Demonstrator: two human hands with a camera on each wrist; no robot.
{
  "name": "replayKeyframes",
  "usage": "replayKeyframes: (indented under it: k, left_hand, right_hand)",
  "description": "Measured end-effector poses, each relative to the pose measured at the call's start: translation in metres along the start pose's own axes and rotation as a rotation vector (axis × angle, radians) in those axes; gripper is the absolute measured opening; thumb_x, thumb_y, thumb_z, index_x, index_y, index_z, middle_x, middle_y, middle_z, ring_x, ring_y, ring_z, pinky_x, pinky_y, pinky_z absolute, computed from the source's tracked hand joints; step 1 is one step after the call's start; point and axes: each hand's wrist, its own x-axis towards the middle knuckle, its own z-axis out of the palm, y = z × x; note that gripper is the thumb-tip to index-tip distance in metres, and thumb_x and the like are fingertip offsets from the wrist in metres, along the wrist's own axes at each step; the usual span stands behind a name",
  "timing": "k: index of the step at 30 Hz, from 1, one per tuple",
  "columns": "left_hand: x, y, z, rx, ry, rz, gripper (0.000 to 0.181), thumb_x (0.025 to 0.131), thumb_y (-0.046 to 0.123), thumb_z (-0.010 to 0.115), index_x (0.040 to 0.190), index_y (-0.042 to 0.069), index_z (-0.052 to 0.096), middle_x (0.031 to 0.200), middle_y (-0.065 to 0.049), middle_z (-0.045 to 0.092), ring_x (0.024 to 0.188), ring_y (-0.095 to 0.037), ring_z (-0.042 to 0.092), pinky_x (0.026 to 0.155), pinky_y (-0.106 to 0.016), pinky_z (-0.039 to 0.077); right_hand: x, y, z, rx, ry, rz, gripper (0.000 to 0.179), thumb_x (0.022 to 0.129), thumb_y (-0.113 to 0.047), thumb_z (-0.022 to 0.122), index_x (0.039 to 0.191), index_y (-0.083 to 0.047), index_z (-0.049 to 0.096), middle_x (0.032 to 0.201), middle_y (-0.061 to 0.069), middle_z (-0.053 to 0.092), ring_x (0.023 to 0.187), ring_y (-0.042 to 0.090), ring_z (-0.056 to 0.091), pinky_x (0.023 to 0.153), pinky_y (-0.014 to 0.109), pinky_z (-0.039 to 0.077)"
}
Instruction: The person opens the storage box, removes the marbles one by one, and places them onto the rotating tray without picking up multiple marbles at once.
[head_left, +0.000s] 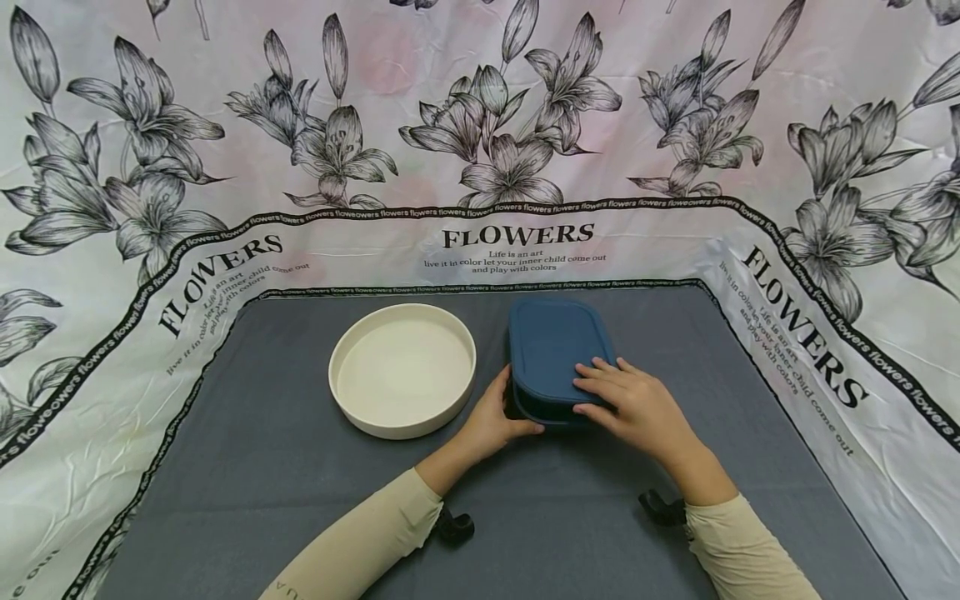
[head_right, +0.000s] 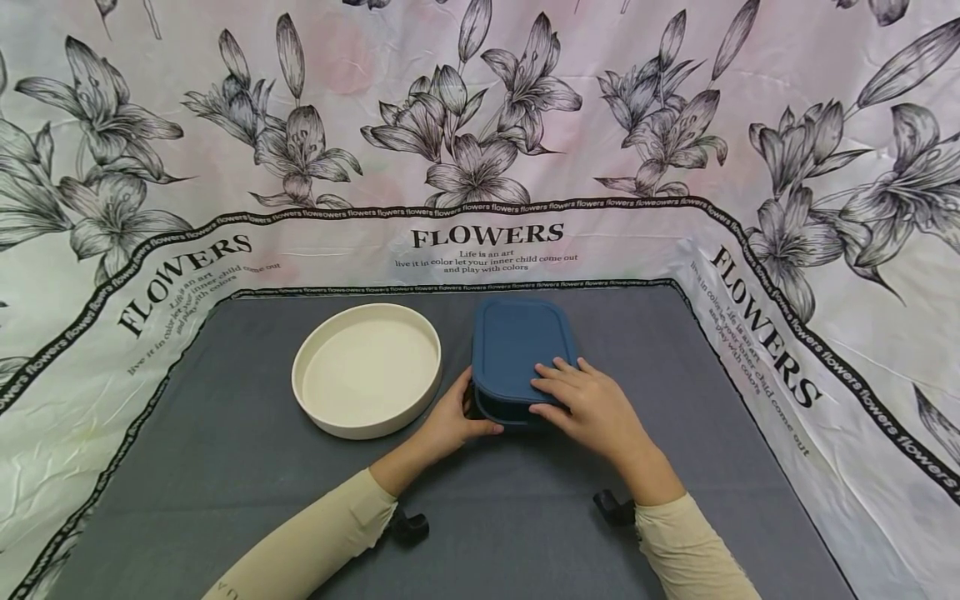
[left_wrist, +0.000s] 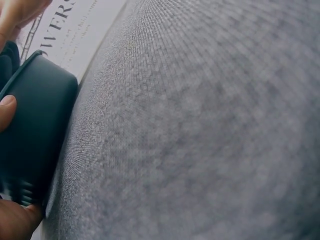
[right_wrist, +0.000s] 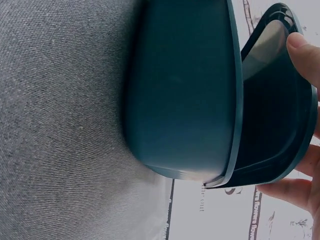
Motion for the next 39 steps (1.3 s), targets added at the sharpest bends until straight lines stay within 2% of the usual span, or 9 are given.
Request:
replayKeyframes:
  k: [6,12,17,21,24,26,30,34,39]
  left_hand:
    - [0.0,-0.002,-0.001,-0.004,-0.003,0.008,0.114,0.077,0.006,0.09,0.165,0.01,0.017,0.164,-0.016,0.029,0.149,-0.031,0.037,0.119,-0.047,0.037]
    - [0.0,0.0,-0.001,-0.044,-0.017,-0.021,0.117,0.078,0.005,0.089,0.165,0.009,0.011,0.167,-0.017,0.023,0.152,-0.033,0.032,0.12,-0.046,0.035]
    - [-0.001,0.003,-0.002,-0.036,-0.013,-0.016,0.116,0.079,0.004,0.088,0.165,0.006,0.011,0.167,-0.021,0.021,0.153,-0.035,0.029,0.122,-0.048,0.032]
    - [-0.003,0.008,-0.003,-0.024,-0.011,-0.026,0.115,0.08,0.004,0.088,0.165,0.004,0.011,0.167,-0.023,0.018,0.154,-0.037,0.027,0.122,-0.05,0.03]
    - [-0.003,0.008,-0.002,-0.01,-0.005,-0.052,0.116,0.079,0.006,0.089,0.165,0.006,0.011,0.168,-0.021,0.016,0.154,-0.036,0.025,0.123,-0.048,0.03]
    - [-0.001,0.003,-0.002,-0.004,-0.002,-0.058,0.116,0.079,0.008,0.089,0.165,0.008,0.011,0.168,-0.02,0.016,0.154,-0.034,0.026,0.123,-0.047,0.031]
    - [-0.001,0.003,-0.001,-0.006,0.001,-0.058,0.116,0.079,0.008,0.09,0.165,0.009,0.012,0.168,-0.02,0.016,0.154,-0.034,0.027,0.122,-0.047,0.032]
    - [-0.001,0.003,-0.001,-0.006,0.005,-0.05,0.116,0.079,0.008,0.09,0.165,0.009,0.013,0.168,-0.02,0.017,0.154,-0.034,0.027,0.122,-0.048,0.032]
    - [-0.001,0.002,0.0,0.008,0.013,-0.059,0.116,0.077,0.01,0.091,0.165,0.01,0.015,0.168,-0.019,0.019,0.154,-0.033,0.027,0.122,-0.047,0.033]
  right_hand:
    - [0.003,-0.003,-0.004,0.012,0.078,-0.023,0.042,0.079,-0.022,0.086,0.116,-0.005,0.078,0.118,0.012,0.076,0.107,0.035,0.073,0.091,0.059,0.056]
    - [0.007,-0.008,-0.012,0.03,0.1,0.014,0.046,0.076,-0.008,0.088,0.119,-0.003,0.075,0.118,0.013,0.076,0.108,0.03,0.073,0.089,0.051,0.059]
    - [0.009,-0.008,-0.017,-0.013,0.149,0.04,0.042,0.075,0.005,0.085,0.115,0.0,0.074,0.118,0.013,0.075,0.104,0.028,0.075,0.085,0.047,0.06]
    - [0.008,-0.004,-0.018,-0.059,0.229,0.033,0.037,0.075,0.012,0.08,0.11,0.005,0.07,0.112,0.017,0.076,0.083,0.028,0.076,0.066,0.037,0.061]
    - [0.007,0.0,-0.018,-0.08,0.289,0.043,0.036,0.075,0.014,0.077,0.109,0.007,0.068,0.109,0.02,0.076,0.062,0.026,0.071,0.048,0.033,0.053]
    - [0.007,0.001,-0.02,-0.085,0.316,0.062,0.036,0.075,0.015,0.076,0.109,0.008,0.066,0.109,0.02,0.076,0.054,0.025,0.067,0.045,0.034,0.05]
    - [0.008,0.003,-0.022,-0.076,0.382,0.096,0.037,0.075,0.018,0.076,0.11,0.008,0.066,0.111,0.017,0.076,0.053,0.023,0.067,0.047,0.034,0.052]
    - [0.01,0.007,-0.024,-0.064,0.462,0.128,0.037,0.076,0.018,0.077,0.11,0.007,0.067,0.111,0.014,0.077,0.061,0.024,0.072,0.048,0.031,0.051]
    - [0.008,0.01,-0.025,-0.04,0.559,0.228,0.032,0.078,0.016,0.08,0.106,0.008,0.067,0.103,0.016,0.078,0.072,0.03,0.076,0.05,0.017,0.05]
